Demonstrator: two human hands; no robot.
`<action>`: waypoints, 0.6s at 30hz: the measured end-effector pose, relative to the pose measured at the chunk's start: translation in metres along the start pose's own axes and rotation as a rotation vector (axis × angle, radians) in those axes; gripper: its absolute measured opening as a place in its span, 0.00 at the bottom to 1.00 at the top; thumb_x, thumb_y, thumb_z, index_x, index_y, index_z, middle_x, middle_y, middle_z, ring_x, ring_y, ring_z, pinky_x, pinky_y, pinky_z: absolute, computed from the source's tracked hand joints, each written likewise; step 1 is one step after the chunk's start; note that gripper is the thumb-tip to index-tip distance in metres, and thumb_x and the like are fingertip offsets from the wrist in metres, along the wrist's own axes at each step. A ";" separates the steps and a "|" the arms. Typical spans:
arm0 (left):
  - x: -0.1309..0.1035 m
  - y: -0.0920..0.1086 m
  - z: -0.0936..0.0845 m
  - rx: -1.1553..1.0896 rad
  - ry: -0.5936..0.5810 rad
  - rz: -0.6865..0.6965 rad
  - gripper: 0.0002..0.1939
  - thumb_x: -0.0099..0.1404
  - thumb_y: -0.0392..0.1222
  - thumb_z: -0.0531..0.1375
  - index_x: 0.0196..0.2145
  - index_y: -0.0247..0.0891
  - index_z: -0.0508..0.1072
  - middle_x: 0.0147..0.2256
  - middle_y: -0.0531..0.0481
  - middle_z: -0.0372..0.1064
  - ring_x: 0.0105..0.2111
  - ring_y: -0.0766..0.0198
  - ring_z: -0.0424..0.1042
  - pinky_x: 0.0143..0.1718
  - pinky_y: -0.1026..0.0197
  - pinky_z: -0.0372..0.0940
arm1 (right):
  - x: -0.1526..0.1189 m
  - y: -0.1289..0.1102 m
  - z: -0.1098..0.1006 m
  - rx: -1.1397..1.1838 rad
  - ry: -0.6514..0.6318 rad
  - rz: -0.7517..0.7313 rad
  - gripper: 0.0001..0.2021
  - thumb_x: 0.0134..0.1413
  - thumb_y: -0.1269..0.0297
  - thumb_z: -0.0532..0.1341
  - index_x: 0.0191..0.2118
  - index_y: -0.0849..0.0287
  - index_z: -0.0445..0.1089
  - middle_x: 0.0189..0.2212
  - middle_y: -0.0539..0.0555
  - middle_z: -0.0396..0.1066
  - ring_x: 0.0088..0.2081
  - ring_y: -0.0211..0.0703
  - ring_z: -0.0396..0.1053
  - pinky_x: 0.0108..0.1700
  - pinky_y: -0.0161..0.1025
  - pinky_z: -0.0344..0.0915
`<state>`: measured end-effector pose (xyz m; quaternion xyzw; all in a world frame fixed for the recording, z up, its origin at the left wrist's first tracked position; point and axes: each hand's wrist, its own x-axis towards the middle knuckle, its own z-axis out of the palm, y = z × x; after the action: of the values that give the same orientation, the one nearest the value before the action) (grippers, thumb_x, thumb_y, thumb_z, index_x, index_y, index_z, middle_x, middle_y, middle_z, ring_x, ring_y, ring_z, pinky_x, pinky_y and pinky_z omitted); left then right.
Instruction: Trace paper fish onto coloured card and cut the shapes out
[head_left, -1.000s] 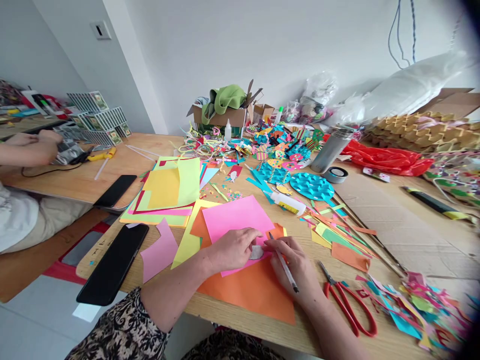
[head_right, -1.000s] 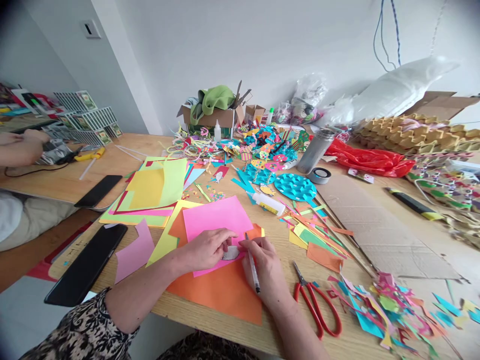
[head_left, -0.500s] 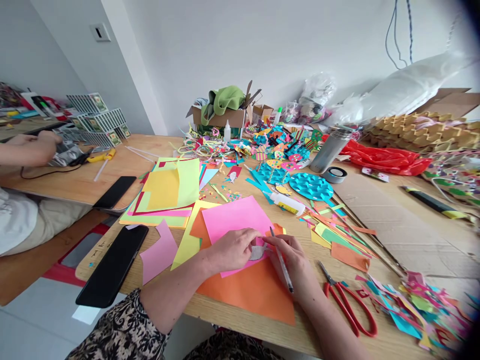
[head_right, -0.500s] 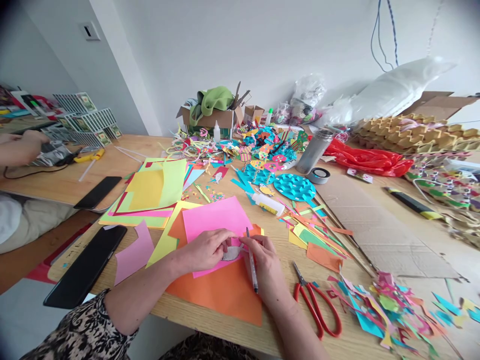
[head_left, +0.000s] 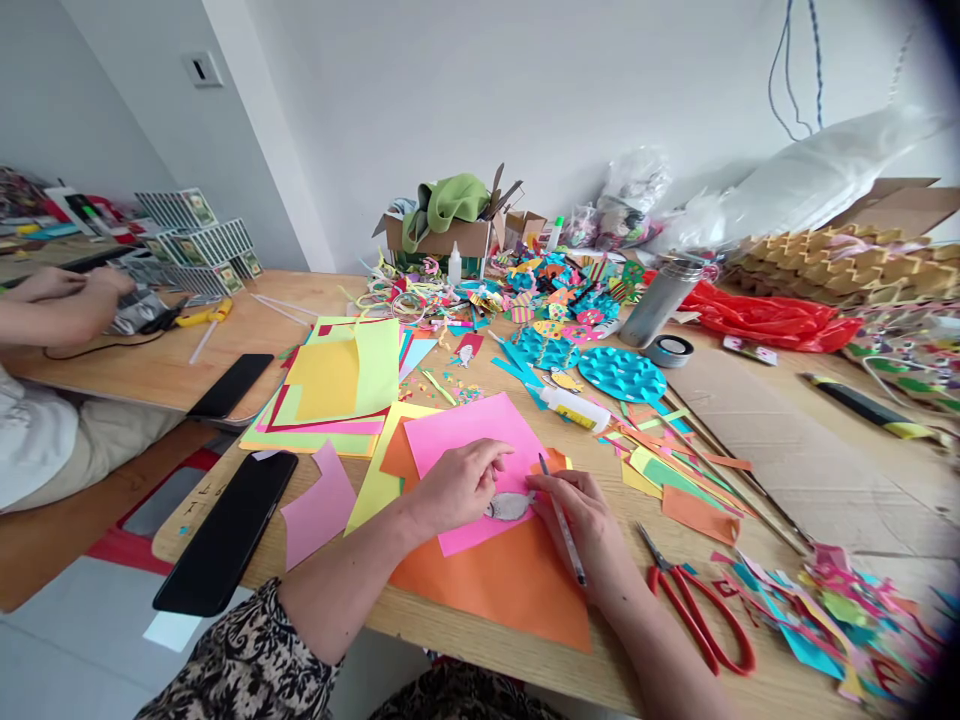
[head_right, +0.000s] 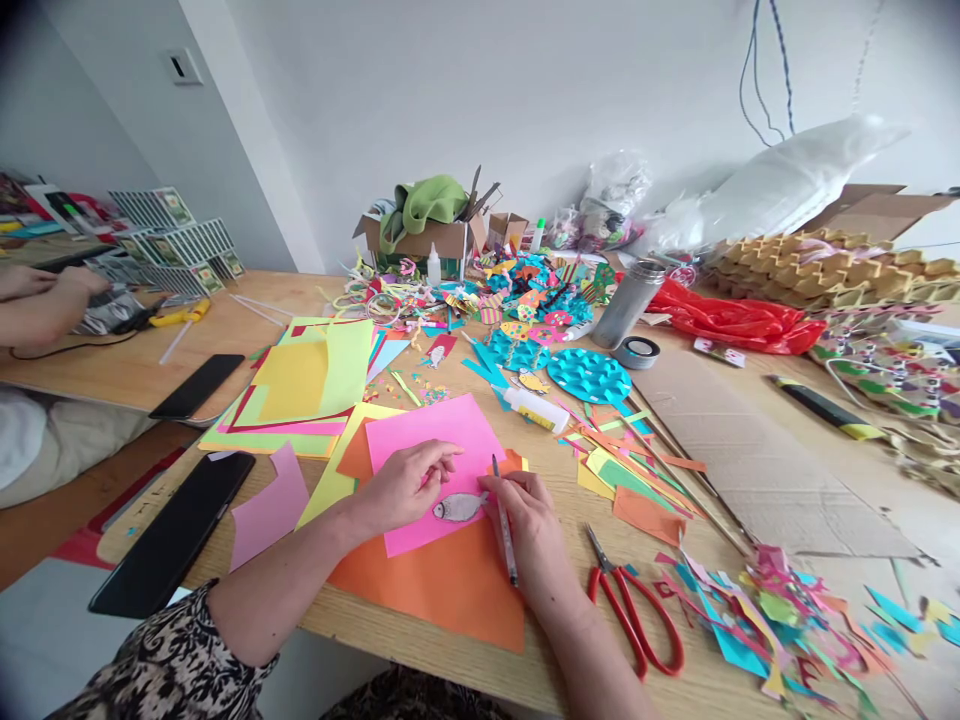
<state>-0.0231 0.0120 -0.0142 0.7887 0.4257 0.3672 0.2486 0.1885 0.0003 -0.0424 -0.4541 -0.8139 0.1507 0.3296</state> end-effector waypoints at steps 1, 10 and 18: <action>0.001 -0.002 -0.001 0.000 0.013 -0.009 0.22 0.58 0.24 0.50 0.48 0.35 0.67 0.36 0.48 0.71 0.35 0.66 0.72 0.37 0.65 0.68 | 0.000 0.000 0.000 -0.001 -0.006 -0.005 0.13 0.64 0.63 0.53 0.48 0.55 0.73 0.39 0.58 0.71 0.45 0.51 0.69 0.43 0.44 0.68; 0.001 -0.012 -0.001 0.035 0.035 -0.064 0.24 0.56 0.24 0.50 0.49 0.38 0.66 0.37 0.49 0.72 0.37 0.66 0.73 0.40 0.64 0.69 | 0.000 -0.001 -0.007 0.028 -0.106 -0.003 0.17 0.62 0.70 0.51 0.51 0.53 0.72 0.39 0.57 0.73 0.43 0.49 0.70 0.43 0.44 0.67; 0.002 -0.010 -0.001 0.058 0.014 -0.113 0.24 0.57 0.24 0.50 0.49 0.38 0.67 0.37 0.49 0.72 0.38 0.65 0.73 0.40 0.63 0.69 | 0.002 -0.005 -0.009 0.088 -0.070 0.041 0.17 0.59 0.72 0.51 0.47 0.53 0.74 0.39 0.56 0.73 0.42 0.49 0.72 0.43 0.43 0.68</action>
<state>-0.0283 0.0188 -0.0204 0.7678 0.4817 0.3456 0.2428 0.1904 -0.0008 -0.0325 -0.4504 -0.8079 0.2089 0.3174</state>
